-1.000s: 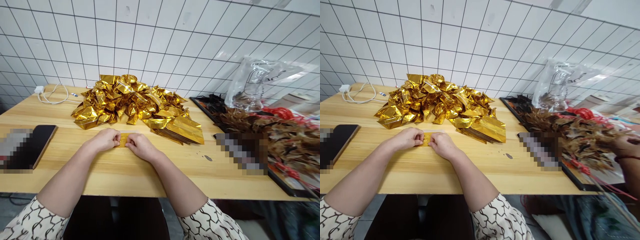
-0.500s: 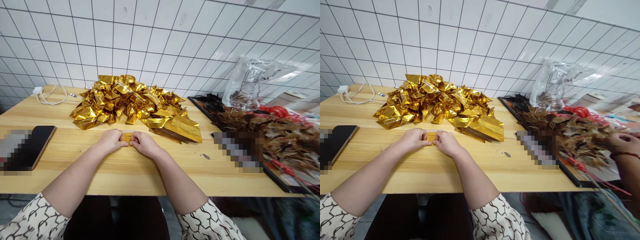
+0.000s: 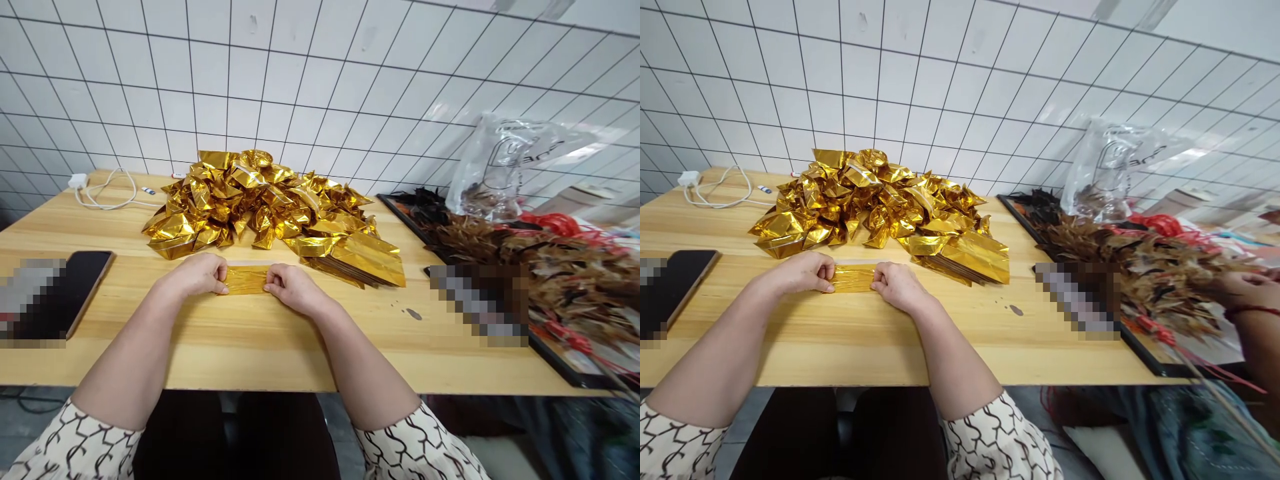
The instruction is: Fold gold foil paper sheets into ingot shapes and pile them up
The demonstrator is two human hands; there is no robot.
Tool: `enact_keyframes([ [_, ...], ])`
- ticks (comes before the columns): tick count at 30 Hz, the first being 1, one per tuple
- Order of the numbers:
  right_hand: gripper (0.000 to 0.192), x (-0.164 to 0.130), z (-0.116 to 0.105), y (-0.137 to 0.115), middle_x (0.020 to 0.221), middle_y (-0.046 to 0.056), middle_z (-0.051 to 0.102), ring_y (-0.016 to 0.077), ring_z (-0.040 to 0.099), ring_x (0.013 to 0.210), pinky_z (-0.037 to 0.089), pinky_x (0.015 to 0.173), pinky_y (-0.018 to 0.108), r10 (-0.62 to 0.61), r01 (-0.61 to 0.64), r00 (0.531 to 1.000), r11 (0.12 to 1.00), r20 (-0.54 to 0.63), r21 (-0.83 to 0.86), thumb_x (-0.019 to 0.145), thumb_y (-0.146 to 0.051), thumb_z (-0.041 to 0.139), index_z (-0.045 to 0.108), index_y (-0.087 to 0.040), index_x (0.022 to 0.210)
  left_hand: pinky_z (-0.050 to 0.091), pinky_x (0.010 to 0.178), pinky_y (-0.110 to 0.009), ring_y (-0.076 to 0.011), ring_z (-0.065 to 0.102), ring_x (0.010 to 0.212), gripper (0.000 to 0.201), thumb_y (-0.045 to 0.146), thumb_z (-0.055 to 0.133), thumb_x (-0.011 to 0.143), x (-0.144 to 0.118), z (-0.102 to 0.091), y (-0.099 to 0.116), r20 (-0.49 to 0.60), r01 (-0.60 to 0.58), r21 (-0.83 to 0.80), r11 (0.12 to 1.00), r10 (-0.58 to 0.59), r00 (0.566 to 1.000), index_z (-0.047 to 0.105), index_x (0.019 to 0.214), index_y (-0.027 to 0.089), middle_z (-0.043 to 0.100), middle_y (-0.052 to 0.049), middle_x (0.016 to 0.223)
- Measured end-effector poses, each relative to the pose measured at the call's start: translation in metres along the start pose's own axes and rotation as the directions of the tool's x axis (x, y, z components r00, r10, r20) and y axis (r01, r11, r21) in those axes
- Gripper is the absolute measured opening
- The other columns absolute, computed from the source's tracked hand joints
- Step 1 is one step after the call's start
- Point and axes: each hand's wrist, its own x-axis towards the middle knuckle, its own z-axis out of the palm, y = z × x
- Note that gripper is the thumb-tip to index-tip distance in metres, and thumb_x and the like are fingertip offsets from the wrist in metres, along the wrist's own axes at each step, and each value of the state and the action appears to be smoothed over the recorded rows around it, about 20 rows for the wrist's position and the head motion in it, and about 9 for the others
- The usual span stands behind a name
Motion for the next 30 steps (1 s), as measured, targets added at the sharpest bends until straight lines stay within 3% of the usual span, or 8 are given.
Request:
enact_keyframes([
  [6, 0.015, 0.001, 0.009, -0.013, 0.063, -0.002, 0.055, 0.0104, 0.047, 0.059, 0.034, 0.064, 0.024, -0.152, 0.151, 0.982, 0.988, -0.115, -0.017, 0.08, -0.014, 0.063, 0.058, -0.018, 0.066, 0.031, 0.056, -0.024, -0.013, 0.052, 0.062, 0.014, 0.026, 0.07, 0.062, -0.002, -0.003, 0.005, -0.002, -0.012, 0.008, 1.0, 0.012, 1.0, 0.058, 0.066, 0.02, 0.057, 0.005, 0.063],
  [10, 0.018, 0.005, 0.018, -0.024, 0.062, -0.003, 0.053, 0.0103, 0.046, 0.06, 0.033, 0.066, 0.024, -0.21, 0.209, 0.973, 0.978, -0.098, -0.029, 0.078, -0.019, 0.067, 0.056, -0.018, 0.065, 0.031, 0.056, -0.024, -0.0128, 0.051, 0.061, 0.014, 0.025, 0.07, 0.062, -0.003, -0.002, 0.007, -0.006, -0.003, 0.009, 1.0, 0.003, 1.0, 0.058, 0.067, 0.02, 0.056, 0.006, 0.063],
  [17, 0.02, 0.003, 0.005, -0.009, 0.06, -0.005, 0.051, 0.0091, 0.043, 0.056, 0.03, 0.057, 0.022, -0.012, 0.012, 1.0, 1.0, -0.002, 0.023, 0.074, -0.018, 0.069, 0.052, -0.019, 0.062, 0.032, 0.055, -0.024, -0.0123, 0.052, 0.061, 0.014, 0.025, 0.071, 0.062, -0.004, -0.003, 0.007, 0.0, 0.034, 0.017, 0.999, -0.034, 0.999, 0.058, 0.066, 0.02, 0.057, 0.005, 0.064],
  [21, 0.02, 0.001, -0.001, 0.0, 0.059, -0.006, 0.05, 0.0085, 0.043, 0.055, 0.03, 0.056, 0.021, 0.038, -0.039, 0.999, 0.998, 0.019, 0.042, 0.072, -0.015, 0.068, 0.052, -0.019, 0.062, 0.034, 0.056, -0.025, -0.0137, 0.055, 0.063, 0.012, 0.025, 0.069, 0.065, -0.004, 0.001, 0.012, -0.042, 0.033, 0.062, 0.998, -0.03, 0.999, 0.059, 0.066, 0.02, 0.06, 0.004, 0.066],
  [23, 0.019, 0.001, 0.0, 0.001, 0.059, -0.006, 0.05, 0.0083, 0.042, 0.055, 0.029, 0.056, 0.021, 0.037, -0.038, 0.999, 0.999, 0.021, 0.035, 0.072, -0.015, 0.068, 0.052, -0.019, 0.062, 0.037, 0.06, -0.025, -0.0152, 0.057, 0.067, 0.009, 0.027, 0.066, 0.07, -0.001, 0.008, 0.018, -0.131, -0.009, 0.076, 0.997, 0.019, 0.991, 0.06, 0.069, 0.02, 0.062, 0.002, 0.071],
  [26, 0.018, 0.002, 0.001, -0.001, 0.059, -0.006, 0.05, 0.0081, 0.04, 0.054, 0.028, 0.055, 0.021, 0.015, -0.015, 1.0, 1.0, 0.006, 0.017, 0.072, -0.016, 0.068, 0.053, -0.019, 0.063, 0.042, 0.068, -0.027, -0.0177, 0.059, 0.078, 0.009, 0.028, 0.06, 0.079, 0.003, 0.023, 0.03, -0.285, -0.157, 0.103, 0.982, 0.181, 0.941, 0.062, 0.082, 0.02, 0.064, -0.002, 0.084],
  [30, 0.016, 0.001, 0.001, -0.002, 0.058, -0.006, 0.05, 0.0086, 0.041, 0.054, 0.028, 0.055, 0.021, 0.0, 0.0, 1.0, 1.0, -0.004, 0.021, 0.074, -0.017, 0.066, 0.055, -0.019, 0.064, 0.044, 0.076, -0.029, -0.0197, 0.059, 0.087, 0.01, 0.023, 0.053, 0.084, 0.007, 0.039, 0.042, -0.203, -0.283, 0.146, 0.948, 0.308, 0.929, 0.062, 0.087, 0.02, 0.064, -0.005, 0.091],
])
